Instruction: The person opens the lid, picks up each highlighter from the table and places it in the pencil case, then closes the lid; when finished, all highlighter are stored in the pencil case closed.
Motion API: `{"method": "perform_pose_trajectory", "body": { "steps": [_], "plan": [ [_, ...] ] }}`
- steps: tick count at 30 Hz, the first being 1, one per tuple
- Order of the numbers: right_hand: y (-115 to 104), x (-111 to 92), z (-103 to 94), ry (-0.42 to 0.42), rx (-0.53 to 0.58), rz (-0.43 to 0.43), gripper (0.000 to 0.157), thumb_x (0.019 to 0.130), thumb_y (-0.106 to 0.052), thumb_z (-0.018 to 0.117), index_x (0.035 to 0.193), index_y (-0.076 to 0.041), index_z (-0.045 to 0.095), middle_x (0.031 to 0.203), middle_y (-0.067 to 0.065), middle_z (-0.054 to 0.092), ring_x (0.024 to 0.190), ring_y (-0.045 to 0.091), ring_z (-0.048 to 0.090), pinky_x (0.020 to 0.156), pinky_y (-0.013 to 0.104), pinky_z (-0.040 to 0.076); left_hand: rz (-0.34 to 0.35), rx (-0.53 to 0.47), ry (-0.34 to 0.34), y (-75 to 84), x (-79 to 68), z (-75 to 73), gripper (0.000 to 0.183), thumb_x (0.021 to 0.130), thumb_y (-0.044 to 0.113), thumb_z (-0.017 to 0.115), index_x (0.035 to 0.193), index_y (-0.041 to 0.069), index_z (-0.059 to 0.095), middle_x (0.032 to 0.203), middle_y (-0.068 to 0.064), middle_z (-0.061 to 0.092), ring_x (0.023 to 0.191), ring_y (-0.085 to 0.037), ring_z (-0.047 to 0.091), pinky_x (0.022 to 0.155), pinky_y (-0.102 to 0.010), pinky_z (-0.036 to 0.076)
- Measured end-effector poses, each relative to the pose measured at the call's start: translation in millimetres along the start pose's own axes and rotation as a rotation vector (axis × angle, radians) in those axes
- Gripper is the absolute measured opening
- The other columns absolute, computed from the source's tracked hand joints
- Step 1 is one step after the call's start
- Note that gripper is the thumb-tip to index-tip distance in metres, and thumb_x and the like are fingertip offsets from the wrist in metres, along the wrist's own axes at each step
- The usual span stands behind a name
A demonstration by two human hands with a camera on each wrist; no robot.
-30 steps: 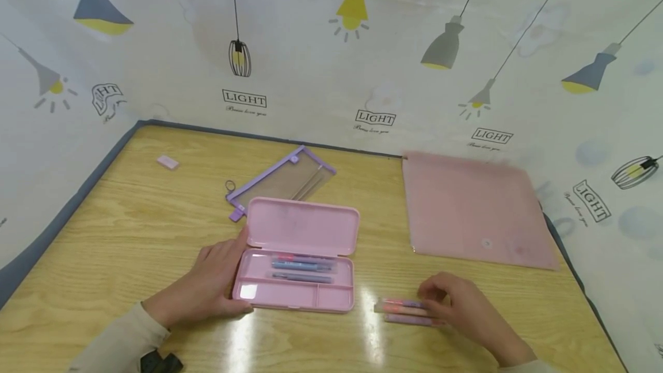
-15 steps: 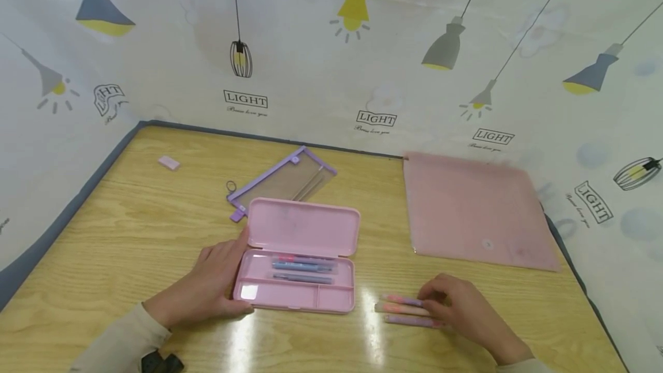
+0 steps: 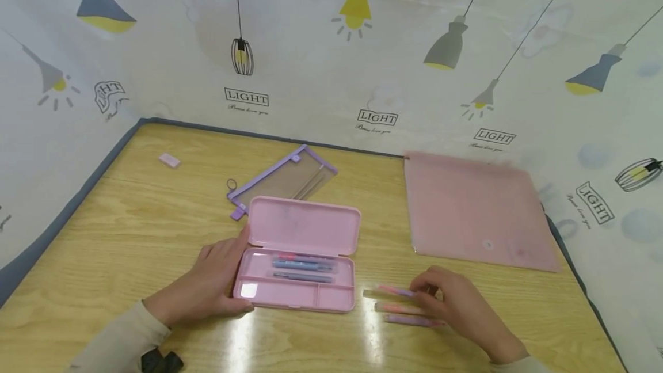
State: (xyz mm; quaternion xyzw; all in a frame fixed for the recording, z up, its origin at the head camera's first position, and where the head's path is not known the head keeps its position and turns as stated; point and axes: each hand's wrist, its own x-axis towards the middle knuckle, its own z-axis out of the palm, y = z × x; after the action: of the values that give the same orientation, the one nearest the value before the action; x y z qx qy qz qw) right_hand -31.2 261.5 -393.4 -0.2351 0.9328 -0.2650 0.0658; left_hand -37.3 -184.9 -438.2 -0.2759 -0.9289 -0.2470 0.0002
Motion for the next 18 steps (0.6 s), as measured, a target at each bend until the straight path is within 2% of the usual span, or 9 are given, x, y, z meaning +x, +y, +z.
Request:
{"method": "perform_pose_trajectory", "body": {
  "steps": [6, 18],
  "plan": [
    [-21, 15, 2.9, 0.019, -0.06, -0.051, 0.008, 0.088, -0.013, 0.071, 0.093, -0.02, 0.07, 0.088, -0.015, 0.063, 0.076, -0.005, 0.054, 0.064, 0.021, 0.049, 0.003, 0.0, -0.003, 0.4, -0.4, -1.1, 0.128, 0.071, 0.049, 0.081, 0.156, -0.004, 0.002, 0.148, -0.026, 0.041, 0.133, -0.038, 0.04, 0.1, -0.055, 0.031],
    [-59, 55, 16.3, -0.05, -0.064, -0.084, 0.006, 0.09, -0.014, 0.069, 0.094, -0.018, 0.072, 0.083, -0.014, 0.06, 0.075, -0.003, 0.054, 0.067, 0.022, 0.05, -0.003, -0.009, 0.0, 0.5, 0.8, -0.8, 0.128, 0.069, 0.047, 0.082, 0.155, -0.005, 0.003, 0.146, -0.025, 0.042, 0.132, -0.036, 0.041, 0.1, -0.052, 0.03]
  ]
}}
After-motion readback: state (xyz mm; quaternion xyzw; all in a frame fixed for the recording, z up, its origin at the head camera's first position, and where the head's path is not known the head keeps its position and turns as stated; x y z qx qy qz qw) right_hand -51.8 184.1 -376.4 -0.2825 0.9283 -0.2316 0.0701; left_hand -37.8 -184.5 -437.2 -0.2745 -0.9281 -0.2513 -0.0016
